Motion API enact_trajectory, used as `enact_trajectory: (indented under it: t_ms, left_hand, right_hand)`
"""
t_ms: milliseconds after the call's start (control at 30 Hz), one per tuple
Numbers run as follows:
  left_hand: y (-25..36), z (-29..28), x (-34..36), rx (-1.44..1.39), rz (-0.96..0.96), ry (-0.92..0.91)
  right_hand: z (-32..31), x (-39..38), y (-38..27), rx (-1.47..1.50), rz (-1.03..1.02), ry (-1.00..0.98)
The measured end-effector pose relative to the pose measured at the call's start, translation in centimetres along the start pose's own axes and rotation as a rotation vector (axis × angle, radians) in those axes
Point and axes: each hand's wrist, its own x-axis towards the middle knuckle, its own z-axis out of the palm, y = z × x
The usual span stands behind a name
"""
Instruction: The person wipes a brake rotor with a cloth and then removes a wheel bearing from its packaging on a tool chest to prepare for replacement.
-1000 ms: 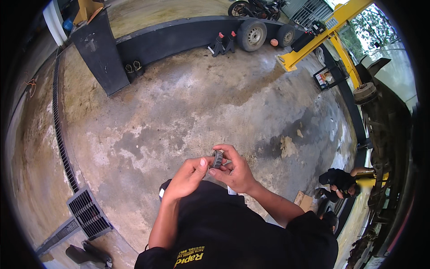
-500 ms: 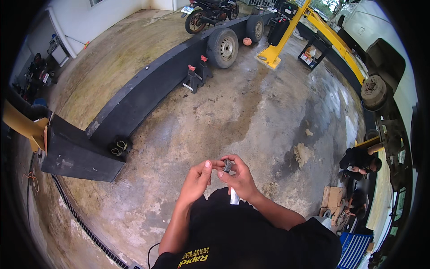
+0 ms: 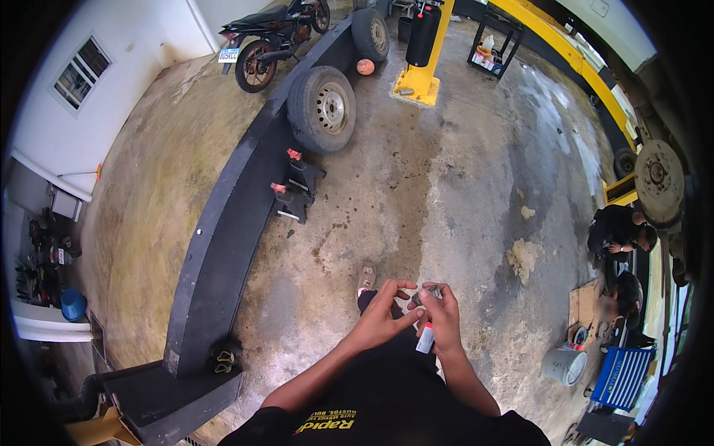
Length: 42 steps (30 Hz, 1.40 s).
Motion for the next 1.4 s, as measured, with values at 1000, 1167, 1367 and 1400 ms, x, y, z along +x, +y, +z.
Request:
enact_trajectory:
  t_ms: [1000, 1167, 1367, 1400]
  left_hand:
    - [19.1, -49.6, 93.8, -0.274, 0.001, -0.028]
    - [20.7, -53.5, 107.1, -0.336, 0.042, 0.103]
    - [26.5, -61.1, 119.8, -0.369, 0.197, 0.325]
    - [27.4, -62.6, 122.3, -0.342, 0.222, 0.339]
  right_hand:
    - [24.1, 89.8, -47.6, -0.235, -0.214, -0.156]
    - [25.2, 104.0, -54.9, -0.333, -0.292, -0.23]
    - [31.9, 118.4, -66.6, -0.442, -0.358, -0.368]
    - [33.0, 120.8, -68.3, -0.446, -0.398, -0.377]
